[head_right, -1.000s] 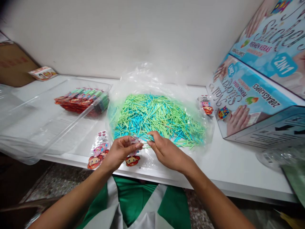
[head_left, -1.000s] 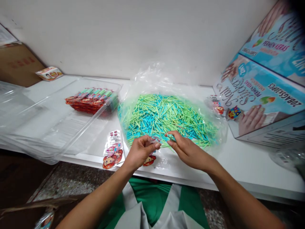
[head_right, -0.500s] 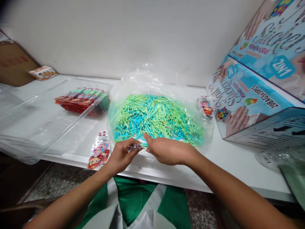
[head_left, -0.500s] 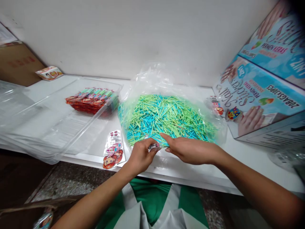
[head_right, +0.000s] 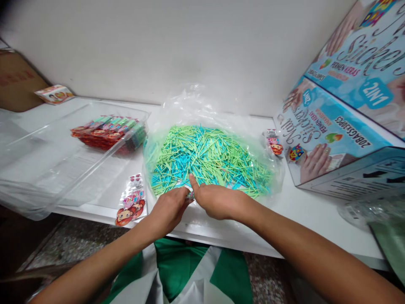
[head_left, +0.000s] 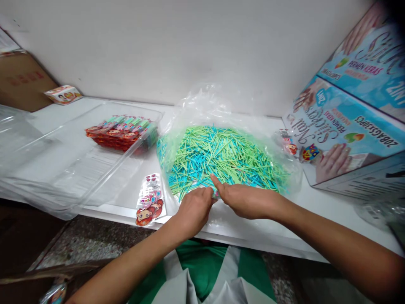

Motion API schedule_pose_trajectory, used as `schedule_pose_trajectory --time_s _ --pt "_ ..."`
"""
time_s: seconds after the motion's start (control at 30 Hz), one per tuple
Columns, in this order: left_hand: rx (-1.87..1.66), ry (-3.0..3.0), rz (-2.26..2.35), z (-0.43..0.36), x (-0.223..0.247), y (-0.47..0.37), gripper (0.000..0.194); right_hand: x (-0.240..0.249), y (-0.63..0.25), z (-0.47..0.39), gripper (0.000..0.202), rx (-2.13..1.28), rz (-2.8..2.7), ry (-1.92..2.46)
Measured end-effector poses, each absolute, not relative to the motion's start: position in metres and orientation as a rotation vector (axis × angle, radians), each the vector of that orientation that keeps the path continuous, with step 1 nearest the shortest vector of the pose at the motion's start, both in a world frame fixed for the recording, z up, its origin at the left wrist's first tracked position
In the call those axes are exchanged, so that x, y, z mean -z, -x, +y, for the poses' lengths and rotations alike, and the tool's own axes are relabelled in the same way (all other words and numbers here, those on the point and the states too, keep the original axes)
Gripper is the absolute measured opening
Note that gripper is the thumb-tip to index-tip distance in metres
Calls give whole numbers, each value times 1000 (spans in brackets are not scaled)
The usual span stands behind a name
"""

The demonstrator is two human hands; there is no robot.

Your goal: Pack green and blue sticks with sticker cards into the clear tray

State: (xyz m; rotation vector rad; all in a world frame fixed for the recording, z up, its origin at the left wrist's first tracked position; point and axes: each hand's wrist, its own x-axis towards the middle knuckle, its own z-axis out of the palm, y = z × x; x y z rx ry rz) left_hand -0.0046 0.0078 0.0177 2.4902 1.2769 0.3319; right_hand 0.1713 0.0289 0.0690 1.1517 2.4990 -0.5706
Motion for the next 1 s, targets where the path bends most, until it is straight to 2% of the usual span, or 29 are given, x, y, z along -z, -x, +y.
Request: schedule_pose_trajectory --time_s 0.13,0.23,0.43,0.53,0.6,0.67,0.83,0.9,1.0 --pt "-257 -2429 1168 5 -24 0 12 -70 -173 35 89 624 2414 -1180" --pt "-245 -2345 1064 4 -30 -1 17 -73 -170 36 90 666 2383 -1189" --pt "-383 -1963 946 2 -26 -3 23 -78 -172 40 92 747 2418 -1109" --pt "-482 -1689 875 2 -18 -5 25 -84 -183 45 84 969 2514 -1005" --pt "-506 -1498 791 2 -14 -6 31 -87 -187 46 69 1126 2583 -1001" --pt "-476 -1364 731 2 -11 -8 38 -85 -184 45 54 1169 2639 -1136" --pt "-455 -1097 660 1 -8 -15 42 -71 -163 39 49 1075 2753 -1502" --pt "-527 -1004 677 1 -8 -16 43 -68 -161 39 48 1223 2773 -1613" --pt "-653 -933 738 3 -10 -15 40 -64 -170 38 46 1637 2678 -1830"
